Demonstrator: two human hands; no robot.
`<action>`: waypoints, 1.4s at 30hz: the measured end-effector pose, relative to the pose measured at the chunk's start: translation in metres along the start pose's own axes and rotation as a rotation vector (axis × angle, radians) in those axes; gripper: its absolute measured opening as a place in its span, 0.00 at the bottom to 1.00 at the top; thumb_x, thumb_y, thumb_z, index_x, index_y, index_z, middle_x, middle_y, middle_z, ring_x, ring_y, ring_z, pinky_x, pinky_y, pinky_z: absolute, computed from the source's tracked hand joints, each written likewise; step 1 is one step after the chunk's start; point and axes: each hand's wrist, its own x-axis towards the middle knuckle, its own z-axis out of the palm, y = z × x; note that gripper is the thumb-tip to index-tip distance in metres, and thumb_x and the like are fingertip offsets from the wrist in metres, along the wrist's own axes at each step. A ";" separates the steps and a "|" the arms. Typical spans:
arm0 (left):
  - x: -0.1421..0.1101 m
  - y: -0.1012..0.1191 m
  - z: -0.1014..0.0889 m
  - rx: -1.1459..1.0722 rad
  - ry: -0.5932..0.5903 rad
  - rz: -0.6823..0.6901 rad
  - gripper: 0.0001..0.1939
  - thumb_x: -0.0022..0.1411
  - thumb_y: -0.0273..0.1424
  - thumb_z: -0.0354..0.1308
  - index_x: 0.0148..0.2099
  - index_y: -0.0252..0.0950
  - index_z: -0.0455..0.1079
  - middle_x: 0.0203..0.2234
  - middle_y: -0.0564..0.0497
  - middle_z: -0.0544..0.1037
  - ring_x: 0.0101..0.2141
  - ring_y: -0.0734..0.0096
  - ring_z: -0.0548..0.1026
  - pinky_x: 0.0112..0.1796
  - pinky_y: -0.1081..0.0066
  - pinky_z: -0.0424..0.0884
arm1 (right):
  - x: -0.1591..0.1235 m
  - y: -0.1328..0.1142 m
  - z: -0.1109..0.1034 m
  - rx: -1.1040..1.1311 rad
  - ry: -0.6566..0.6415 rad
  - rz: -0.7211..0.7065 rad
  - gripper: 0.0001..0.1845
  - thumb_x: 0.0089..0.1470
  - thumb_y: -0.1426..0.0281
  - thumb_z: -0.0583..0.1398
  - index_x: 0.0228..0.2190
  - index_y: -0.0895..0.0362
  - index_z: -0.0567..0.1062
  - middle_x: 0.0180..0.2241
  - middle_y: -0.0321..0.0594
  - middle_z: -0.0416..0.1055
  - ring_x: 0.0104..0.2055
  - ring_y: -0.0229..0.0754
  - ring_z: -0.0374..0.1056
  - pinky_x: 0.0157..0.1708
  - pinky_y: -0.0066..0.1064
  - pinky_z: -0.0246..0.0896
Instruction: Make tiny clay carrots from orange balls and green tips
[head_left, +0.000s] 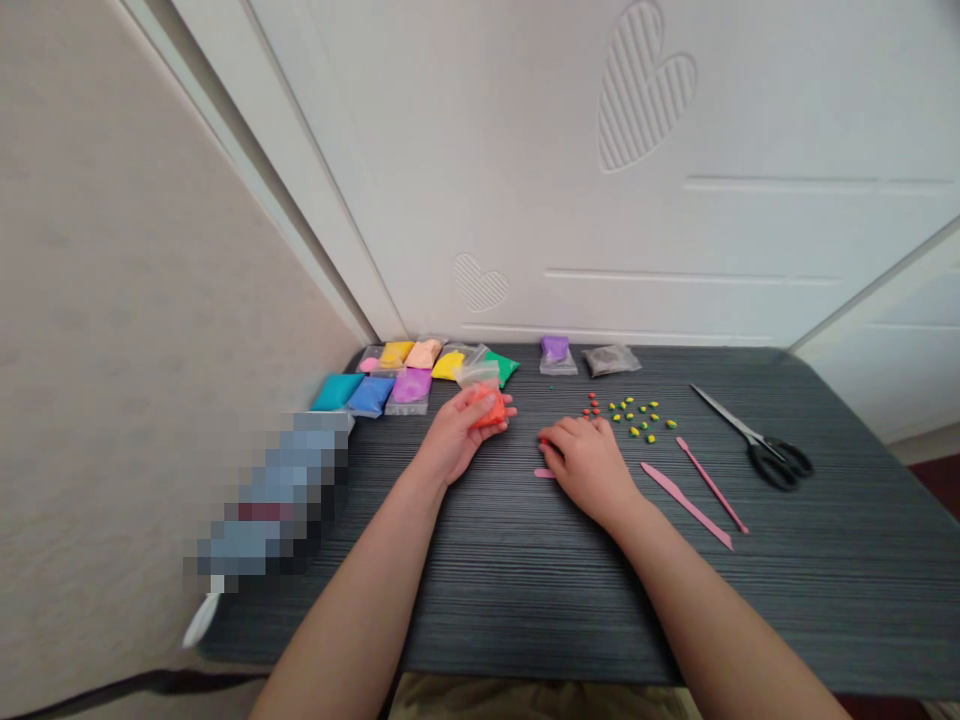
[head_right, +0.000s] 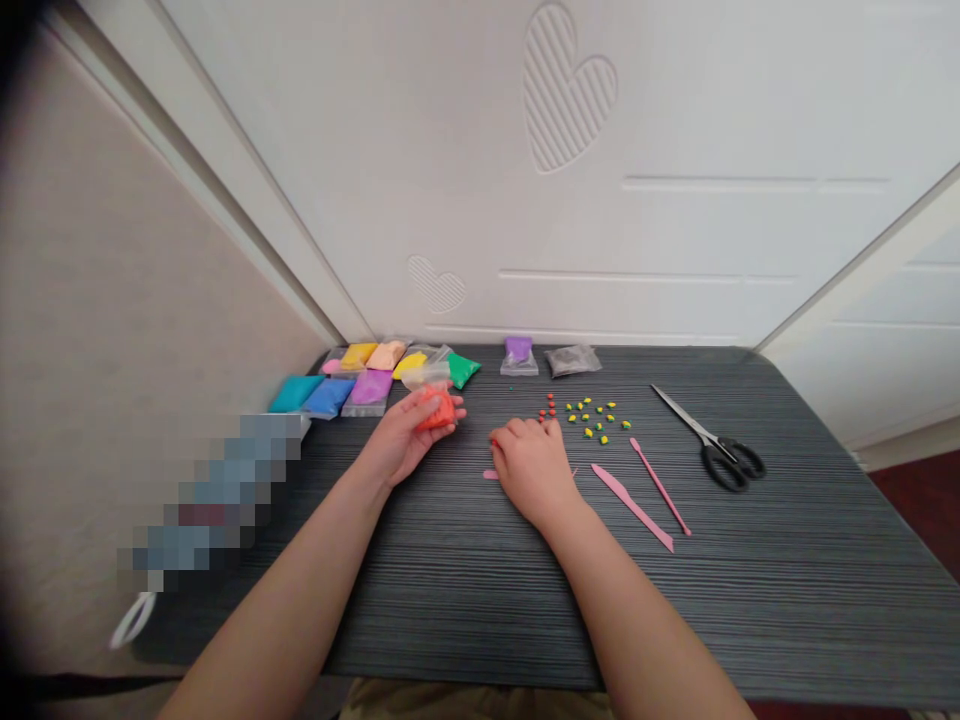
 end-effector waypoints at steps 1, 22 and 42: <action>-0.001 0.000 0.001 0.005 -0.013 -0.016 0.15 0.53 0.29 0.56 0.44 0.32 0.65 0.37 0.45 0.74 0.35 0.69 0.74 0.32 0.74 0.71 | 0.000 0.000 0.001 -0.028 -0.005 -0.009 0.10 0.53 0.70 0.52 0.34 0.55 0.72 0.34 0.41 0.69 0.39 0.43 0.59 0.41 0.38 0.42; -0.017 0.002 0.014 0.354 -0.302 -0.124 0.14 0.57 0.38 0.50 0.38 0.31 0.67 0.24 0.47 0.74 0.22 0.72 0.71 0.19 0.77 0.62 | 0.003 -0.005 -0.012 0.310 0.158 0.043 0.13 0.55 0.62 0.51 0.38 0.54 0.69 0.34 0.36 0.69 0.35 0.37 0.63 0.36 0.29 0.55; -0.019 0.010 0.014 0.607 -0.054 0.211 0.09 0.50 0.34 0.57 0.33 0.34 0.72 0.31 0.49 0.75 0.34 0.67 0.71 0.38 0.69 0.64 | -0.001 -0.015 -0.010 0.349 0.189 -0.006 0.07 0.52 0.69 0.53 0.30 0.54 0.71 0.30 0.37 0.70 0.33 0.39 0.62 0.37 0.32 0.52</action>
